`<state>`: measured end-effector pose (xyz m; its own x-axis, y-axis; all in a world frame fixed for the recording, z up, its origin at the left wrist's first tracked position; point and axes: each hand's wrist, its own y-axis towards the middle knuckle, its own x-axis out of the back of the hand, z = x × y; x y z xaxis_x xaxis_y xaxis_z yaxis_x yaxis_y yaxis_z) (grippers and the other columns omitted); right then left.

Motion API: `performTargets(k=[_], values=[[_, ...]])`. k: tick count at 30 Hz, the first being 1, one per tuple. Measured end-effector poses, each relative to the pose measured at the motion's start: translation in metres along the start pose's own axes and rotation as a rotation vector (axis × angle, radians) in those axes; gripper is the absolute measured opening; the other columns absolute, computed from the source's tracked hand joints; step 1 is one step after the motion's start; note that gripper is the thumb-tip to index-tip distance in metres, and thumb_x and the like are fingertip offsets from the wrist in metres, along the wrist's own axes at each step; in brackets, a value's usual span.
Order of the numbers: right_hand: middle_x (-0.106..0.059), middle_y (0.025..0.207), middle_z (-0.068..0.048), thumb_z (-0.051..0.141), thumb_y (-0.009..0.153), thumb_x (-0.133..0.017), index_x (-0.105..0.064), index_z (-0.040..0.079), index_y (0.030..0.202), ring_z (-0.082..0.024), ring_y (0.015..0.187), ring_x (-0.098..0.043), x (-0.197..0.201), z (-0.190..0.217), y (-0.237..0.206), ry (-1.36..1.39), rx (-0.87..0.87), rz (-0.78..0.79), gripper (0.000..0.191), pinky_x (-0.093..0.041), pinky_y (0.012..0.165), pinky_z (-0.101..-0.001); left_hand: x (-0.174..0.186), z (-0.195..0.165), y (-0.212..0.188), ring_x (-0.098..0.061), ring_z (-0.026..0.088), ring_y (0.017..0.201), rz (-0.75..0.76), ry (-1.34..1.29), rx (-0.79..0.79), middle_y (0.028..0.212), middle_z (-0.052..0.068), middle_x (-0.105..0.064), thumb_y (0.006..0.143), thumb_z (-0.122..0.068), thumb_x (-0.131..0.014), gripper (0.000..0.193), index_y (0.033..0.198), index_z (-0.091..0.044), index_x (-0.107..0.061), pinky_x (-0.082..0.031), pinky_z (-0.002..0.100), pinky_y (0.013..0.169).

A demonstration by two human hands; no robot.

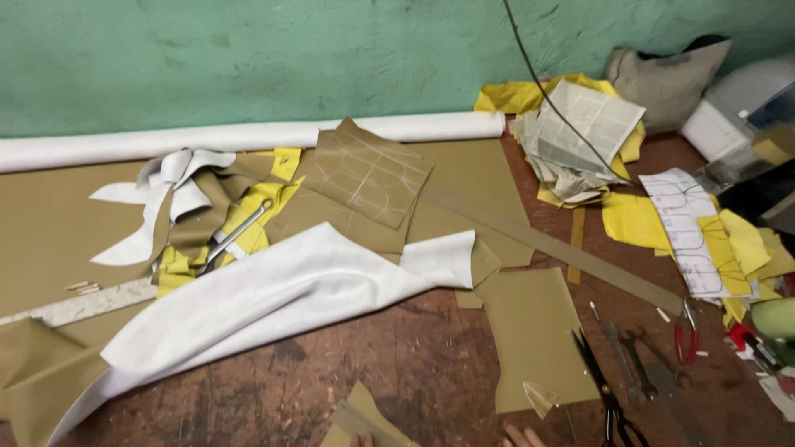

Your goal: The person folds a white fabric piece over a cardboard template, trims the edges with scissors, and then uses a ruler and pencil to mark lines on a separate cardboard piece. The person handles fabric, cardboard, scissors, a ruler, and a pencil on a cluttered workbench.

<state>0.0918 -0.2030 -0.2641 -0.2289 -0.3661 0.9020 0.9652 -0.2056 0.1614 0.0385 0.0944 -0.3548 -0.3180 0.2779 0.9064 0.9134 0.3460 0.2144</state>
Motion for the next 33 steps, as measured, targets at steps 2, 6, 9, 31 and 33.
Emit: performTargets(k=[2, 6, 9, 31, 33], values=[[-0.079, 0.096, -0.007, 0.029, 0.09, -0.064, -0.078, 0.012, 0.104, -0.029, 0.091, -0.075, 0.002, 0.005, 0.001, -0.002, -0.009, -0.008, 0.026, -0.06, 0.087, -0.0417, 0.015, -0.003, 0.008, -0.058, 0.035, 0.119, 0.03, -0.082, 0.019, 0.129, 0.013, -0.061, 0.087, -0.02, -0.061, 0.043, 0.129, -0.012, -0.063, -0.043, 0.051, 0.097], [-0.079, 0.095, -0.007, 0.031, 0.089, -0.065, -0.079, 0.011, 0.101, -0.029, 0.09, -0.075, 0.005, 0.016, 0.003, -0.003, 0.001, -0.117, 0.027, -0.06, 0.087, -0.0424, 0.051, -0.028, 0.067, -0.062, 0.033, 0.115, 0.117, -0.449, 0.081, 0.125, 0.015, -0.064, 0.088, -0.016, -0.062, 0.04, 0.127, -0.009, -0.065, -0.047, 0.046, 0.095], [-0.08, 0.094, -0.007, 0.032, 0.089, -0.065, -0.08, 0.01, 0.098, -0.029, 0.09, -0.075, 0.002, 0.02, 0.0, -0.03, 0.025, -0.167, 0.028, -0.06, 0.087, -0.043, 0.087, -0.053, 0.103, -0.065, 0.031, 0.113, 0.17, -0.719, 0.115, 0.122, 0.016, -0.066, 0.089, -0.013, -0.062, 0.038, 0.126, -0.006, -0.066, -0.051, 0.042, 0.094], [-0.076, 0.095, -0.015, 0.024, 0.089, -0.07, -0.077, 0.008, 0.104, -0.03, 0.082, -0.075, 0.02, 0.014, 0.056, 0.032, -0.124, -0.049, 0.024, -0.06, 0.073, -0.0389, 0.033, -0.16, 0.44, -0.063, 0.022, 0.058, 0.302, -1.359, 0.831, 0.075, 0.014, -0.066, 0.089, -0.003, -0.067, 0.021, 0.107, 0.001, -0.058, -0.056, 0.039, 0.053], [-0.075, 0.095, -0.015, 0.023, 0.088, -0.07, -0.077, 0.008, 0.105, -0.031, 0.081, -0.075, 0.013, 0.015, 0.026, 0.039, -0.087, -0.07, 0.024, -0.06, 0.072, -0.0387, 0.061, -0.127, 0.387, -0.066, 0.02, 0.063, 0.378, -1.216, 0.665, 0.079, 0.013, -0.068, 0.091, -0.011, -0.074, 0.047, 0.13, 0.003, -0.052, -0.057, 0.034, 0.057]])
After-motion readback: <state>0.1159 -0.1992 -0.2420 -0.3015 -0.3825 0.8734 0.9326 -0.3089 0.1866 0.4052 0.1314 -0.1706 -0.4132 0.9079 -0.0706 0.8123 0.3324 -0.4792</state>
